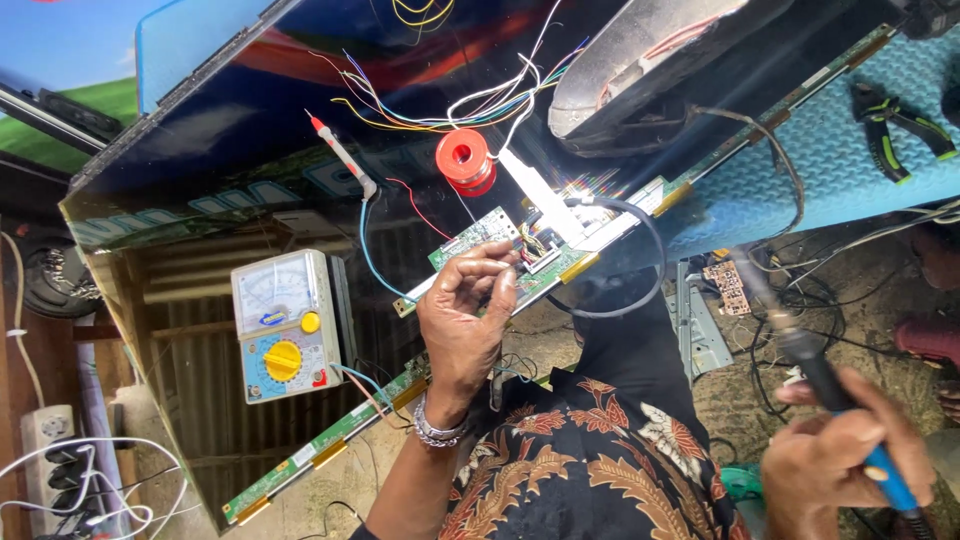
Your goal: Soldering colored wires onto a circuit board during a television repair
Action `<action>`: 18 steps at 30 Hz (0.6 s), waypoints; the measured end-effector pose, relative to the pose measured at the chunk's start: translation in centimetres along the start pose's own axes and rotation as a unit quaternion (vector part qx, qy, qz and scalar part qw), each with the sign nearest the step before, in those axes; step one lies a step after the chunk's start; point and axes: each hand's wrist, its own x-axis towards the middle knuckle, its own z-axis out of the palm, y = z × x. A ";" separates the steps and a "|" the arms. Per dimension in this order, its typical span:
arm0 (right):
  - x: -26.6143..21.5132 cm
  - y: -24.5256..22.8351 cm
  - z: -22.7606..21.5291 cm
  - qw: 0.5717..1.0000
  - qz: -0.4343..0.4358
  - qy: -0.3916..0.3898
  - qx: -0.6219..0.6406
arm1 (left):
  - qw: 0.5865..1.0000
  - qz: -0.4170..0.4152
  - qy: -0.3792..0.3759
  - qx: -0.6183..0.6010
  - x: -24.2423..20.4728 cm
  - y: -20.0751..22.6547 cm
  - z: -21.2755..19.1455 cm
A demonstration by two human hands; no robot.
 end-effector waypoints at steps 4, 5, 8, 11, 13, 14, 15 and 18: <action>-3.7 5.5 -5.3 0.962 0.236 0.111 -0.085 | 0.998 -0.007 0.016 0.059 -0.7 1.6 1.6; -5.1 7.6 -7.7 0.949 0.270 0.138 -0.083 | 0.992 0.014 0.038 0.119 -0.5 2.2 2.1; -5.3 9.8 -8.2 0.970 0.140 0.181 -0.077 | 0.995 0.037 0.055 0.072 -1.7 0.2 2.6; -7.1 11.1 -9.6 0.966 0.109 0.171 -0.161 | 0.997 0.020 0.043 0.064 -2.9 1.5 3.2; -8.7 12.3 -8.7 0.953 0.196 0.092 -0.211 | 0.997 0.024 0.060 0.049 -3.5 0.9 3.3; -9.9 12.5 -8.3 0.922 0.285 0.010 -0.260 | 0.996 0.024 0.073 0.036 -3.9 0.7 3.1; -9.2 10.8 -8.1 0.922 0.289 0.009 -0.259 | 0.996 0.022 0.072 0.039 -4.5 0.9 3.1; -7.0 8.9 -7.3 0.950 0.221 0.027 -0.219 | 0.992 0.026 0.121 -0.028 -4.7 1.1 4.3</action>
